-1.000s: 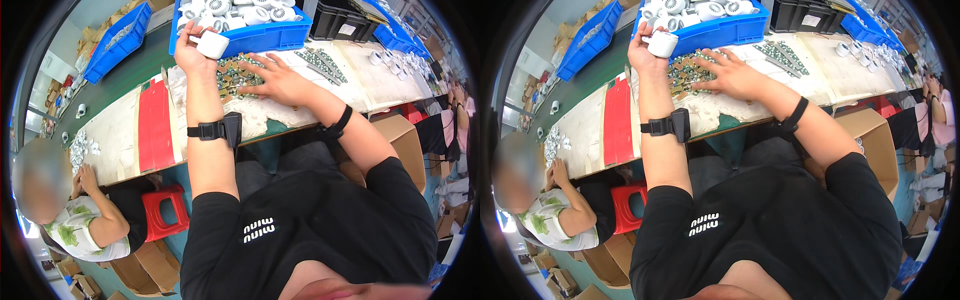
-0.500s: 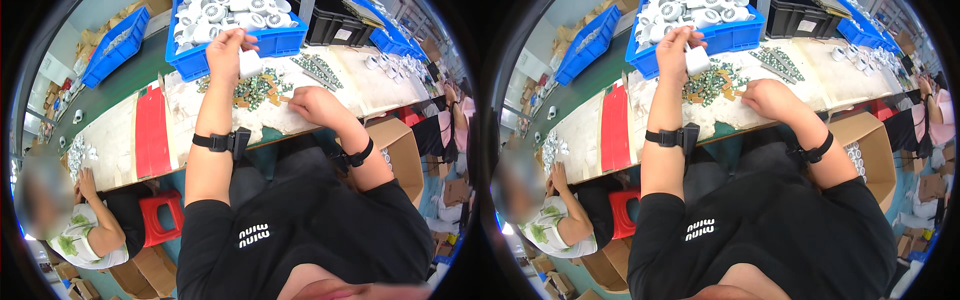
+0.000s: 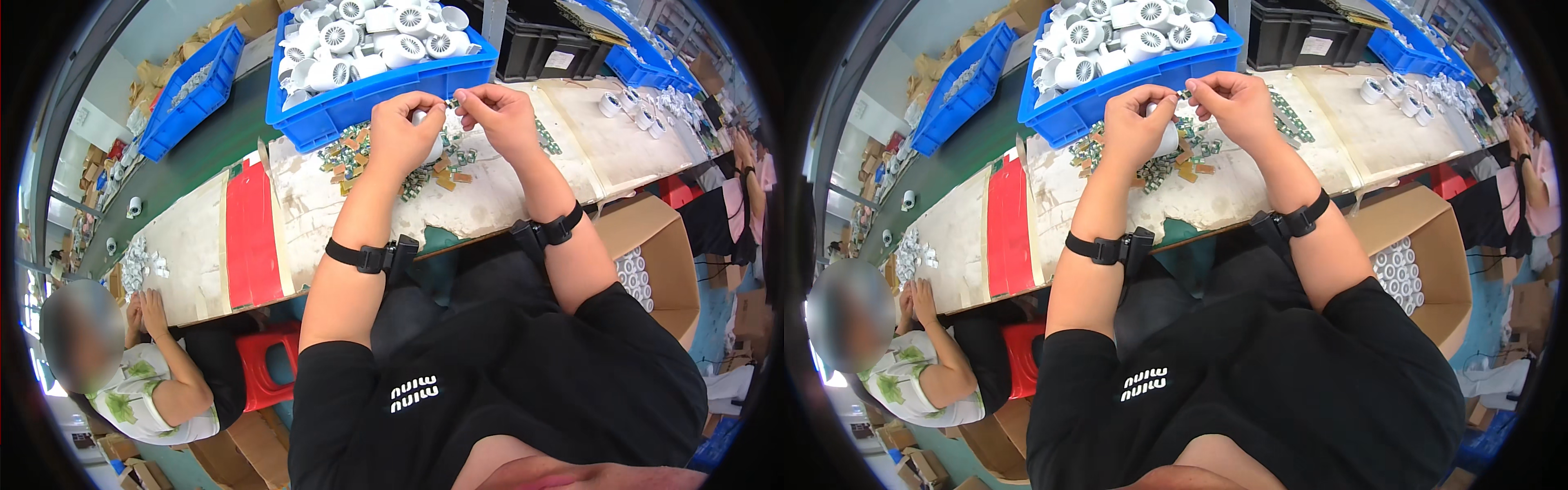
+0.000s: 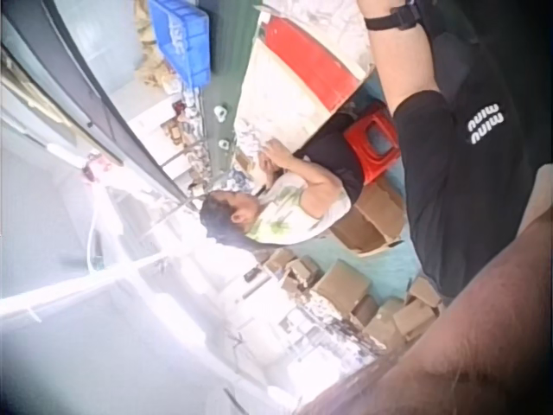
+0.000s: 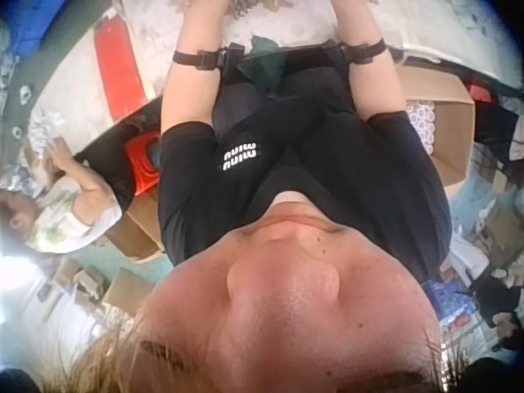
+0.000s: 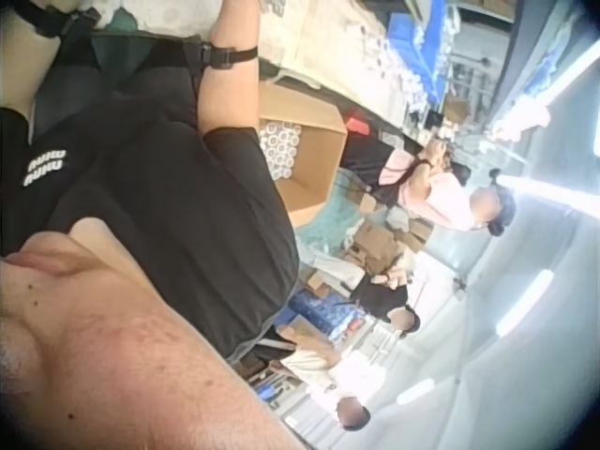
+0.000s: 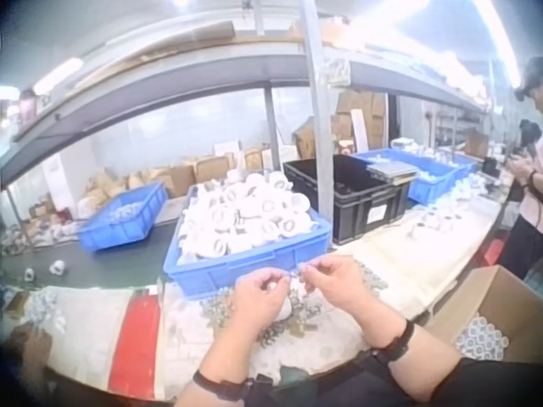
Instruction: Assembling electronic components by inserting circuit boards into white plastic housings.
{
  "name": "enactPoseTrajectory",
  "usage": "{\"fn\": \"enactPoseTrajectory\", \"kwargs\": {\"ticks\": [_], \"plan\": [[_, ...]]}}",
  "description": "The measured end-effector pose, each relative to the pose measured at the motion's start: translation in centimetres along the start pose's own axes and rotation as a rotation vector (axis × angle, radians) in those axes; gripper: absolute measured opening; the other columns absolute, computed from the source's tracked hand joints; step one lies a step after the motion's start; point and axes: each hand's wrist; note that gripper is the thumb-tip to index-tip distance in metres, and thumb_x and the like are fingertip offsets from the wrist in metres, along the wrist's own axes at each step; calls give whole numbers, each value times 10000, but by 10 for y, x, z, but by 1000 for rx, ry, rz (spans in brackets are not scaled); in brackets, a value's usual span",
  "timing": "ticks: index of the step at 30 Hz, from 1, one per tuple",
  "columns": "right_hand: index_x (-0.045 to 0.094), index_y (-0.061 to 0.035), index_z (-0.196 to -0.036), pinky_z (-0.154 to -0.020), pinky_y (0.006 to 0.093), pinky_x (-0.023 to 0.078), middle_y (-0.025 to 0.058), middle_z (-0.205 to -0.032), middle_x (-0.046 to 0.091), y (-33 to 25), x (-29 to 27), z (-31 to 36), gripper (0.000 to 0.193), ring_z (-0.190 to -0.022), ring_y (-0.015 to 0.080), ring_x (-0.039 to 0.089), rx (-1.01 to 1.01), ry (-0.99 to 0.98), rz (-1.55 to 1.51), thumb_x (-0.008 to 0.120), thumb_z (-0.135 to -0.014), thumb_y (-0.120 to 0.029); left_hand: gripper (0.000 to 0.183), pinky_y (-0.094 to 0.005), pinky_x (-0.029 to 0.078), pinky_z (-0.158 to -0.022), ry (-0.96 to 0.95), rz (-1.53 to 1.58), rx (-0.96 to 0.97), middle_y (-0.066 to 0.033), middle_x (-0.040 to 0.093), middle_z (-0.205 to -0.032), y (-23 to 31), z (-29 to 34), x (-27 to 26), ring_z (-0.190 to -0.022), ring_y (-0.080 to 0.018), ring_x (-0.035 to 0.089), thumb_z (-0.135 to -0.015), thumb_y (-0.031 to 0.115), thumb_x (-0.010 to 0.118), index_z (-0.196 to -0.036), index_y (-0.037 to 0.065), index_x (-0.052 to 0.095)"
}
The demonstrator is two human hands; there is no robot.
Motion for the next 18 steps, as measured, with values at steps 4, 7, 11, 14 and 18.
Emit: {"fn": "enactPoseTrajectory", "kwargs": {"ticks": [4,7,11,14,18], "plan": [[738,24,-910,-606,242,541,73,-781,725,3,-4,0,216,-641,105,658,43,11,-124,748,-924,-191,132,-270,519,-639,4,-98,30,-80,727,-763,10,0,1,-679,-134,678,-854,121,719,-877,-5,751],[736,19,-896,-602,249,544,78,-779,724,5,-4,1,208,-636,112,660,80,1,-152,752,-920,-187,131,-299,536,-649,10,-123,50,-124,738,-763,12,1,1,-678,-192,709,-808,123,722,-849,3,754],[736,20,-895,-595,252,543,83,-774,721,5,-6,0,206,-627,111,655,45,0,-177,755,-917,-184,127,-307,542,-654,-15,-176,99,-122,739,-774,13,2,0,-686,-202,713,-803,115,718,-853,3,751],[737,15,-888,-589,252,541,80,-770,720,6,-7,0,199,-619,110,650,61,-19,-170,755,-917,-181,121,-309,544,-657,-3,-143,119,-118,738,-780,10,1,2,-688,-205,710,-802,109,717,-849,1,744],[737,8,-870,-583,243,534,67,-760,716,6,-6,1,200,-617,94,642,43,-45,-130,751,-921,-185,112,-309,541,-655,5,-171,115,-117,733,-775,10,2,2,-687,-204,704,-807,106,718,-841,1,738]]}}
Point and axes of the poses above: each hand's wrist, its own z-axis away from the middle knuckle, its own x-axis out of the palm, y = z × x
